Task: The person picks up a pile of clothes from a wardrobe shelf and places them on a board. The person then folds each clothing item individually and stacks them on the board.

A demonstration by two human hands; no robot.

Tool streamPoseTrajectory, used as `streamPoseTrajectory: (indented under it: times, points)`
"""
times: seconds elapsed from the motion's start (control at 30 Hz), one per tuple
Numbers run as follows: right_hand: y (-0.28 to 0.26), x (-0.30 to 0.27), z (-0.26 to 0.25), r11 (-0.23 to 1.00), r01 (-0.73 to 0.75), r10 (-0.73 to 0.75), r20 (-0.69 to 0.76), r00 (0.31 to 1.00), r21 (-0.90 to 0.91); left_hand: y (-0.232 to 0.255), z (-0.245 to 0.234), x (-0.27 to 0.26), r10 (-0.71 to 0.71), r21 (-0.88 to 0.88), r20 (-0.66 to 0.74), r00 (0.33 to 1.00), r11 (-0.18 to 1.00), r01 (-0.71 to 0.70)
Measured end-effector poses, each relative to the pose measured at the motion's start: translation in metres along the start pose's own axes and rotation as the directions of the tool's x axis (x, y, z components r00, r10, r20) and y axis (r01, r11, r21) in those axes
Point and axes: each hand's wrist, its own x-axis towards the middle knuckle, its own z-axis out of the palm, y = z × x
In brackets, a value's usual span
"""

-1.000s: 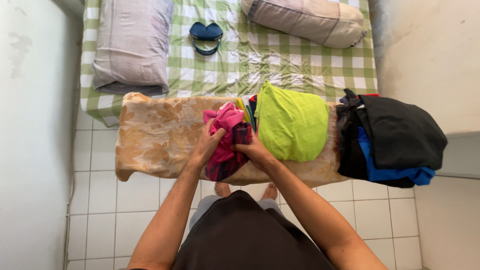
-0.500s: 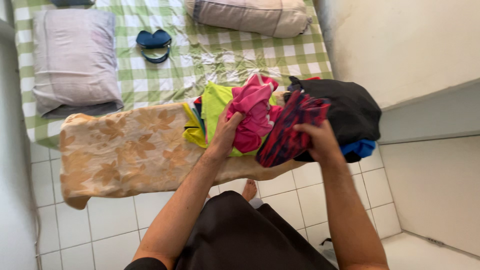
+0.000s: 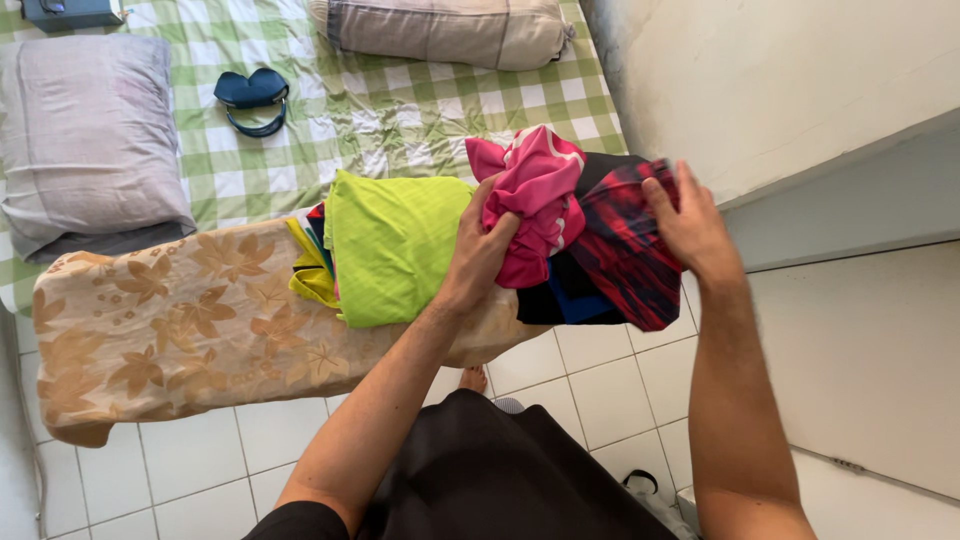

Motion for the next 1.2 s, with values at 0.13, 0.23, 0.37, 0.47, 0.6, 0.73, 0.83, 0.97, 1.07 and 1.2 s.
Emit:
streamPoseTrajectory:
  times: [0.13, 0.23, 0.37, 0.47, 0.6, 0.73, 0.83, 0.97, 1.07, 1.2]
  points:
    - [0.022, -0.001, 0.022, 0.99, 0.003, 0.002, 0.032, 0.999, -0.144, -0.005, 0.027, 0.007, 0.146, 0.204, -0.003, 0.989, 0.969, -0.142]
    - [0.022, -0.009, 0.022, 0.999, 0.013, -0.012, 0.017, 1.0, -0.041, -0.005, 0.048, 0.009, 0.307, 0.381, 0.09, 0.947, 0.868, -0.318]
    - [0.028, -0.017, 0.01, 0.9, -0.228, 0.237, 0.021, 0.971, 0.373, -0.005, 0.083, 0.016, 0.378, 0.668, 0.357, 0.854, 0.535, -0.516]
    - [0.043, -0.017, 0.005, 0.568, -0.169, 0.28, 0.004, 0.96, 0.805, -0.016, 0.11, 0.017, 0.324, 0.735, 0.547, 0.772, 0.256, -0.628]
    - [0.055, -0.018, -0.007, 0.496, -0.176, 0.299, 0.024, 0.954, 0.85, -0.037, 0.123, 0.012, 0.172, 0.715, 0.66, 0.731, 0.153, -0.682]
    - [0.036, -0.023, -0.009, 0.738, -0.162, 0.282, -0.083, 0.956, 0.655, -0.048, 0.119, 0.006, 0.173, 0.709, 0.664, 0.727, 0.162, -0.686]
    - [0.012, -0.031, -0.012, 0.869, -0.148, 0.248, -0.156, 0.956, 0.472, -0.049, 0.116, 0.0, 0.208, 0.718, 0.637, 0.742, 0.189, -0.669]
    - [-0.014, -0.036, -0.016, 0.921, -0.061, 0.165, -0.246, 0.955, 0.385, -0.042, 0.114, -0.005, 0.279, 0.745, 0.599, 0.751, 0.151, -0.65]
    - [-0.027, -0.039, -0.018, 0.962, 0.026, 0.058, -0.297, 0.953, 0.272, -0.036, 0.113, -0.009, 0.261, 0.764, 0.583, 0.77, 0.148, -0.628]
    - [-0.044, -0.043, -0.015, 0.958, 0.094, 0.006, -0.344, 0.939, 0.271, -0.031, 0.105, -0.014, 0.331, 0.743, 0.584, 0.741, 0.149, -0.652]
